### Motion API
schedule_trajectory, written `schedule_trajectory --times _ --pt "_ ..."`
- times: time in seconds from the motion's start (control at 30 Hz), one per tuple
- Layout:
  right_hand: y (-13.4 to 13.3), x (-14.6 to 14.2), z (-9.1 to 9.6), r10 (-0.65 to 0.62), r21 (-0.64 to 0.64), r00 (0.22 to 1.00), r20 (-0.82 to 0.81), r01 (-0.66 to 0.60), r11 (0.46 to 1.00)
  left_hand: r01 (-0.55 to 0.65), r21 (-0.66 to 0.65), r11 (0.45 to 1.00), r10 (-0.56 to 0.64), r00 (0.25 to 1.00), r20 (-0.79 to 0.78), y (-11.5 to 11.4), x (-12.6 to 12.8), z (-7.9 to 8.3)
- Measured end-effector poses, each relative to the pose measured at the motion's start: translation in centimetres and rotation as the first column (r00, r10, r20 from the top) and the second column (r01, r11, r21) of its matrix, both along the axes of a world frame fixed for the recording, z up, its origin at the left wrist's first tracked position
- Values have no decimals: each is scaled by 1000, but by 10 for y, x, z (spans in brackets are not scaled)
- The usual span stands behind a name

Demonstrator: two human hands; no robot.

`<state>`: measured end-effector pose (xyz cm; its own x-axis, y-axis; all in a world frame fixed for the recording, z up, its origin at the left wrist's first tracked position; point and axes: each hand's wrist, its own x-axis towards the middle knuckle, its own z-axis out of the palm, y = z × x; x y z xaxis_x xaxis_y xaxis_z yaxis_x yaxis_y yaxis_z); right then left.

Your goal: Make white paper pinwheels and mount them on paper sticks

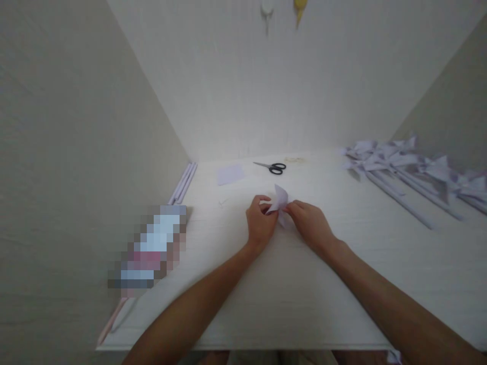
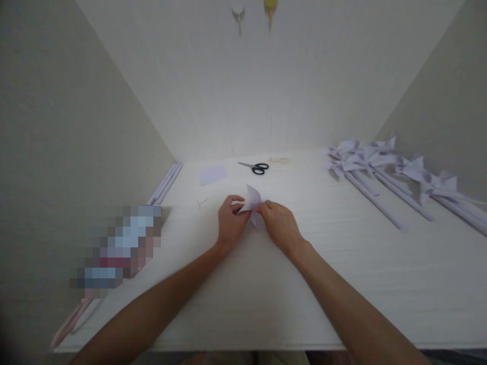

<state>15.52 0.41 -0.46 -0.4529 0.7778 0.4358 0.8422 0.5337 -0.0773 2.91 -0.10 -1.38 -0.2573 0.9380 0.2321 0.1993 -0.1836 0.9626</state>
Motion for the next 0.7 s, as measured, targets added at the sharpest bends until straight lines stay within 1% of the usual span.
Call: schedule_trajectory --times 0.13,0.2,0.27,0.33,0.43,0.53,0.7 --pt "0 0 -1 32 66 999 24 -33 997 -15 18 1000 15 1000 -20 -1 0 0" --pt "0 1 -1 39 73 999 26 -41 997 -23 28 999 24 999 -45 -1 1 -1" --pt "-1 1 0 53 47 997 51 -55 997 -32 45 998 35 997 -63 -1 0 -3" --pt "-2 1 4 63 -6 994 87 -62 998 -35 41 999 38 997 -73 0 -1 -5" --pt "-5 0 8 48 -74 993 112 -40 996 -13 31 999 14 999 -43 1 -2 -8" --pt "-4 -1 7 33 -67 996 84 -27 997 17 42 999 -17 1000 -3 3 -2 -10" --pt "1 0 -1 82 -2 996 20 -82 997 25 42 999 -25 1000 2 4 -2 -9"
